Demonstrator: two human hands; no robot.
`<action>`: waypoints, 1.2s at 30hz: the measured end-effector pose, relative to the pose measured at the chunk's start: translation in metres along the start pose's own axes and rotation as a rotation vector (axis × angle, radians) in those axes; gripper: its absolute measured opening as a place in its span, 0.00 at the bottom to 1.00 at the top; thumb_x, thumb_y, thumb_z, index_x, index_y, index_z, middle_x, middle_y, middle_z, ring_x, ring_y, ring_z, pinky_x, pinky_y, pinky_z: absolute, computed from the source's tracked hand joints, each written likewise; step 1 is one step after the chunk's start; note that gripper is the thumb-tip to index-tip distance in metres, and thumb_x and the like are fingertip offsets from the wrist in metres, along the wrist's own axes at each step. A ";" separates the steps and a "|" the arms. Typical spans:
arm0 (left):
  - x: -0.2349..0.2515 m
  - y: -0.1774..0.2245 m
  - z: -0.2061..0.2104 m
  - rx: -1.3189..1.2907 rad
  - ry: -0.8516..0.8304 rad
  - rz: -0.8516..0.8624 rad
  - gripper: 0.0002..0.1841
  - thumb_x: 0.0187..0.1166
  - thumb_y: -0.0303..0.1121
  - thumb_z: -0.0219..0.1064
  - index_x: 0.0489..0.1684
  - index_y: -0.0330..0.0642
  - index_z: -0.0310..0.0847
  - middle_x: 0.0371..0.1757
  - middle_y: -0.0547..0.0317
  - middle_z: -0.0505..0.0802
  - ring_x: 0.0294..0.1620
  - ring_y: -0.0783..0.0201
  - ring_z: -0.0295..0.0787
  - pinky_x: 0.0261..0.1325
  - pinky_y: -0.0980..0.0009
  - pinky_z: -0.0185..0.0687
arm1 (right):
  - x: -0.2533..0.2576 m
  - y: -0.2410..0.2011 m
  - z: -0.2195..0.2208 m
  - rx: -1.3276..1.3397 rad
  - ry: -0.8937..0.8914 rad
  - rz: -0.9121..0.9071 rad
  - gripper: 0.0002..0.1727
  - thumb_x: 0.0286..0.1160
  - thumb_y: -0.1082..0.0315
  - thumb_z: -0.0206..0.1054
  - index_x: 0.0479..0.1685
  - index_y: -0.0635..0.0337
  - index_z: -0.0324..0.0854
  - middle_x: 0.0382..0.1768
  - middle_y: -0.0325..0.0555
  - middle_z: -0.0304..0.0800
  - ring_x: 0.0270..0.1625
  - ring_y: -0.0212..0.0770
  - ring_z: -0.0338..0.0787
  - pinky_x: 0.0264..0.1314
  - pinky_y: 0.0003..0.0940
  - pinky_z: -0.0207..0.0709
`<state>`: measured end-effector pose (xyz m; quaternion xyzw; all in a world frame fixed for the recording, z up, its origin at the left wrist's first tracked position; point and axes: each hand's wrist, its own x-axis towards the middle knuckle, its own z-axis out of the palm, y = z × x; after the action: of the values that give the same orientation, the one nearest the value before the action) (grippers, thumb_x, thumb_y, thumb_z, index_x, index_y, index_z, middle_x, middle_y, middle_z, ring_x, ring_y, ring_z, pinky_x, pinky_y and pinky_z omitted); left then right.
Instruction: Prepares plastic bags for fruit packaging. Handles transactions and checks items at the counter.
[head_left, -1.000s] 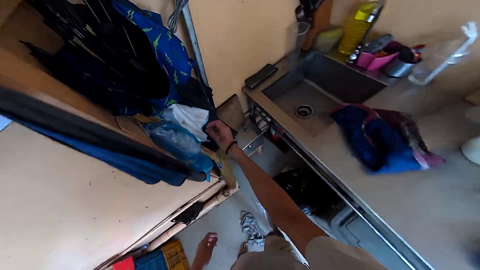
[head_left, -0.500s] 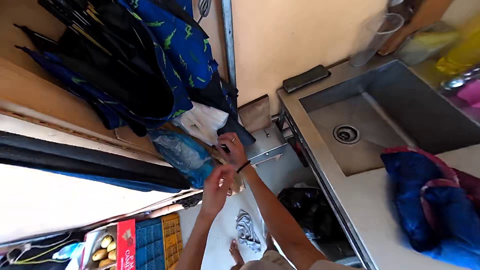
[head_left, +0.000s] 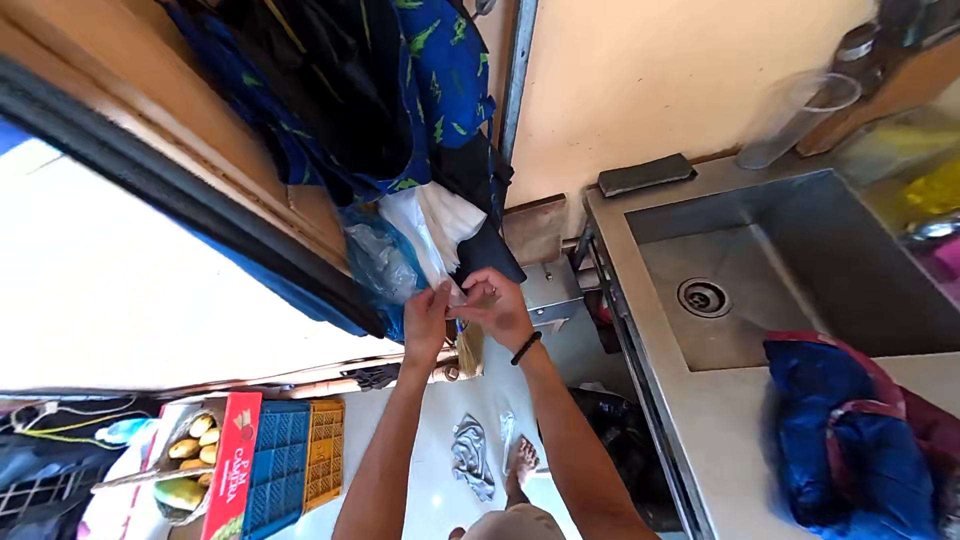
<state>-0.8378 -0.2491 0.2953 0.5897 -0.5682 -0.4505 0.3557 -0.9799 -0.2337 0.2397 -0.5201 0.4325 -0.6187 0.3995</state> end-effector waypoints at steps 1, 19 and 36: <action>-0.001 0.000 -0.007 -0.033 -0.013 -0.003 0.20 0.92 0.43 0.56 0.43 0.33 0.86 0.34 0.53 0.93 0.33 0.65 0.92 0.46 0.64 0.91 | 0.002 0.000 -0.001 0.115 0.007 0.059 0.23 0.55 0.71 0.85 0.52 0.57 0.82 0.26 0.36 0.86 0.30 0.31 0.85 0.38 0.31 0.84; -0.132 -0.097 -0.083 -0.064 -0.449 0.222 0.18 0.90 0.35 0.56 0.58 0.29 0.85 0.55 0.46 0.93 0.55 0.60 0.90 0.67 0.58 0.84 | -0.113 -0.019 0.049 0.002 0.570 0.185 0.21 0.91 0.64 0.51 0.69 0.73 0.74 0.60 0.62 0.85 0.61 0.47 0.86 0.64 0.42 0.81; -0.655 -0.356 -0.220 -0.715 0.233 -0.440 0.17 0.90 0.34 0.51 0.61 0.30 0.80 0.52 0.56 0.90 0.52 0.73 0.84 0.60 0.70 0.80 | -0.472 -0.053 0.331 0.126 -0.839 0.782 0.34 0.96 0.49 0.34 0.88 0.64 0.58 0.73 0.58 0.81 0.67 0.47 0.87 0.65 0.48 0.86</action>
<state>-0.4740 0.4157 0.1218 0.5835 -0.1933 -0.6144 0.4946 -0.5889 0.1886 0.1777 -0.4977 0.3594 -0.1904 0.7661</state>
